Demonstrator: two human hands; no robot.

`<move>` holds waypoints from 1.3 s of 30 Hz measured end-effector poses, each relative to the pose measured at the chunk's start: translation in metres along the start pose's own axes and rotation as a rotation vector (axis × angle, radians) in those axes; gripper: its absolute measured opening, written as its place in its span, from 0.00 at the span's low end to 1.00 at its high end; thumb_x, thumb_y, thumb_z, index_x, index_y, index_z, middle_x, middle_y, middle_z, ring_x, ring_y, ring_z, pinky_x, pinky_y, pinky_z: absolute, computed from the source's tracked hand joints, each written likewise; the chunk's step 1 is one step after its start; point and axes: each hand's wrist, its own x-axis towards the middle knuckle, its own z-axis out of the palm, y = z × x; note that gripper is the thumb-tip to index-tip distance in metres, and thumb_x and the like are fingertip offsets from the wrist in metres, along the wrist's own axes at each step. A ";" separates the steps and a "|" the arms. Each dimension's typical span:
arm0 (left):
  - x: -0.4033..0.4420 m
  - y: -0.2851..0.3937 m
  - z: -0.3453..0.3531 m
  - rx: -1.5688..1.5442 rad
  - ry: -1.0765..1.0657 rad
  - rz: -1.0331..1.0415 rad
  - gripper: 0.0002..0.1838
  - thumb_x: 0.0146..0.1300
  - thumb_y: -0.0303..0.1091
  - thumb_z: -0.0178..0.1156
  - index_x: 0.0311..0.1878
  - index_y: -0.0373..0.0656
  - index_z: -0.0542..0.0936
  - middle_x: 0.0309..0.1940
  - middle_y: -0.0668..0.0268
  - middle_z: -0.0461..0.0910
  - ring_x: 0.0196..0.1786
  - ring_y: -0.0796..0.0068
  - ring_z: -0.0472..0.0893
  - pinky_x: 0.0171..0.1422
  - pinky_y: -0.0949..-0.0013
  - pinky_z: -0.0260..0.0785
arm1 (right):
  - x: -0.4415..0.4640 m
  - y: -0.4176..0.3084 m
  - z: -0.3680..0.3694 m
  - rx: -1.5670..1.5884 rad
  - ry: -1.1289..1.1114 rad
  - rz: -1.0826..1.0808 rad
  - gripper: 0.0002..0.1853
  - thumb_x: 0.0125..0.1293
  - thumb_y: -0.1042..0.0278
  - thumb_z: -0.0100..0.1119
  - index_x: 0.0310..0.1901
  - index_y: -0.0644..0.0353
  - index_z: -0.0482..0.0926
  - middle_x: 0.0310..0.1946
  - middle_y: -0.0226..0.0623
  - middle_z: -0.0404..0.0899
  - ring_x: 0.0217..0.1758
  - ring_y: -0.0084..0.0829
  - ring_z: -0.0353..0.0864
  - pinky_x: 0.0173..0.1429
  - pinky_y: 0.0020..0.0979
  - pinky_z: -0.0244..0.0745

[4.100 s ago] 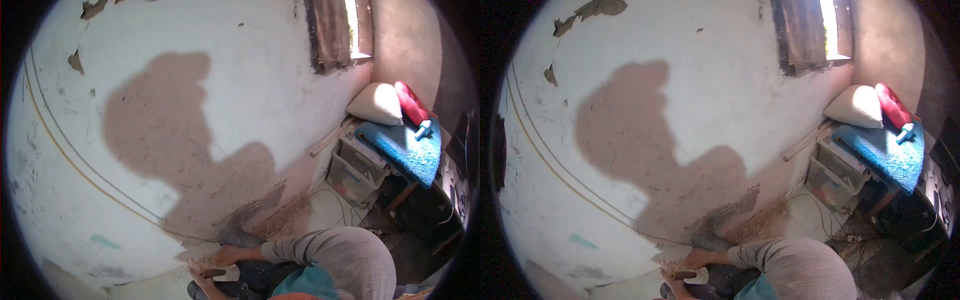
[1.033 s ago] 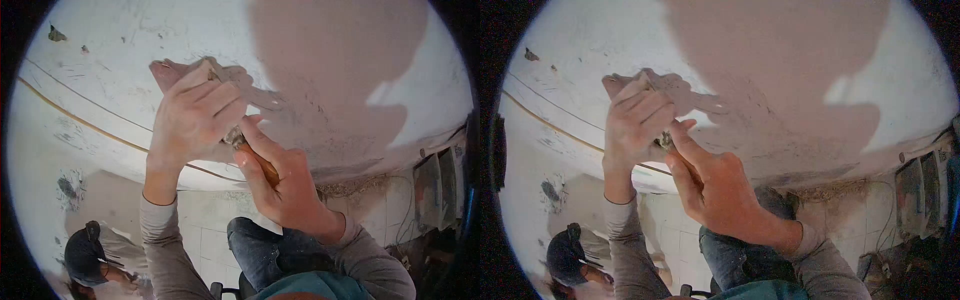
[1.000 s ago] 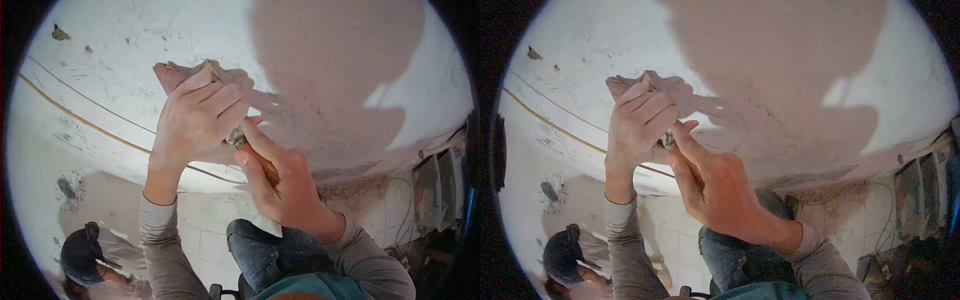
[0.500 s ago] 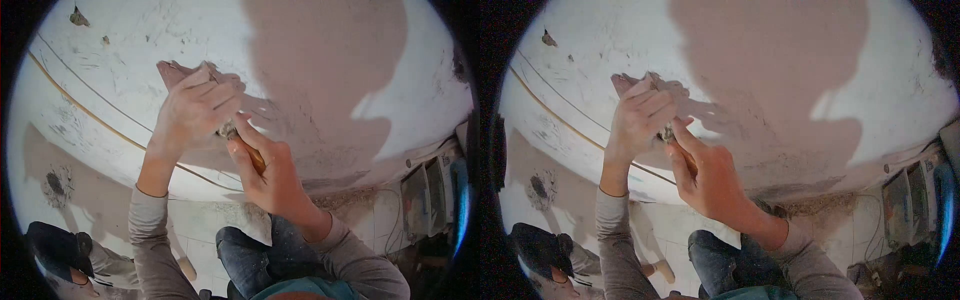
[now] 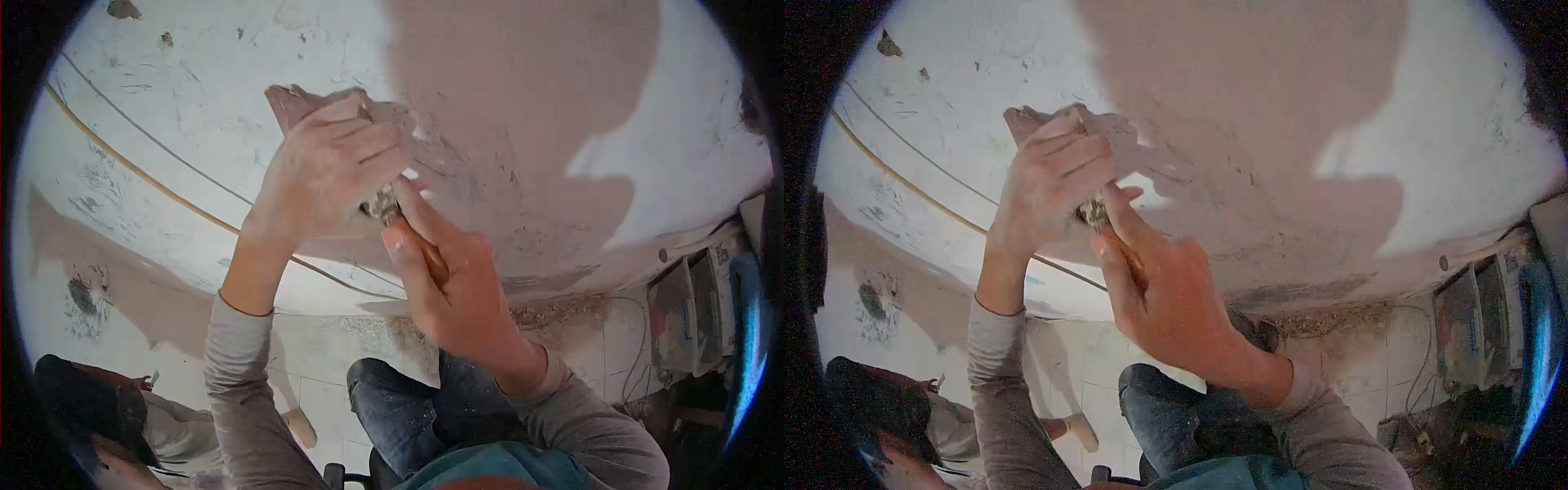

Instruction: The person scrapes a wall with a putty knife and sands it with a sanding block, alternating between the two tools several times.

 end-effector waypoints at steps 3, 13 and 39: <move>-0.001 -0.007 -0.004 0.014 -0.025 -0.015 0.16 0.41 0.41 0.65 0.30 0.41 0.77 0.35 0.67 0.80 0.30 0.66 0.74 0.43 0.66 0.69 | -0.002 0.001 0.002 -0.062 0.010 -0.027 0.24 0.70 0.80 0.53 0.67 0.72 0.66 0.23 0.31 0.69 0.25 0.13 0.62 0.27 0.19 0.57; 0.000 -0.005 -0.005 0.000 -0.061 -0.012 0.17 0.44 0.45 0.63 0.30 0.41 0.76 0.31 0.65 0.77 0.29 0.66 0.76 0.45 0.63 0.68 | -0.003 -0.001 0.007 -0.076 0.044 -0.033 0.24 0.69 0.79 0.53 0.66 0.74 0.67 0.22 0.43 0.74 0.25 0.14 0.66 0.27 0.23 0.62; -0.016 -0.010 -0.004 0.030 0.001 -0.039 0.14 0.50 0.42 0.66 0.29 0.40 0.77 0.37 0.66 0.81 0.37 0.69 0.79 0.48 0.66 0.70 | 0.007 -0.007 0.024 -0.162 0.076 -0.087 0.23 0.67 0.78 0.57 0.63 0.72 0.69 0.21 0.49 0.71 0.19 0.25 0.68 0.27 0.25 0.65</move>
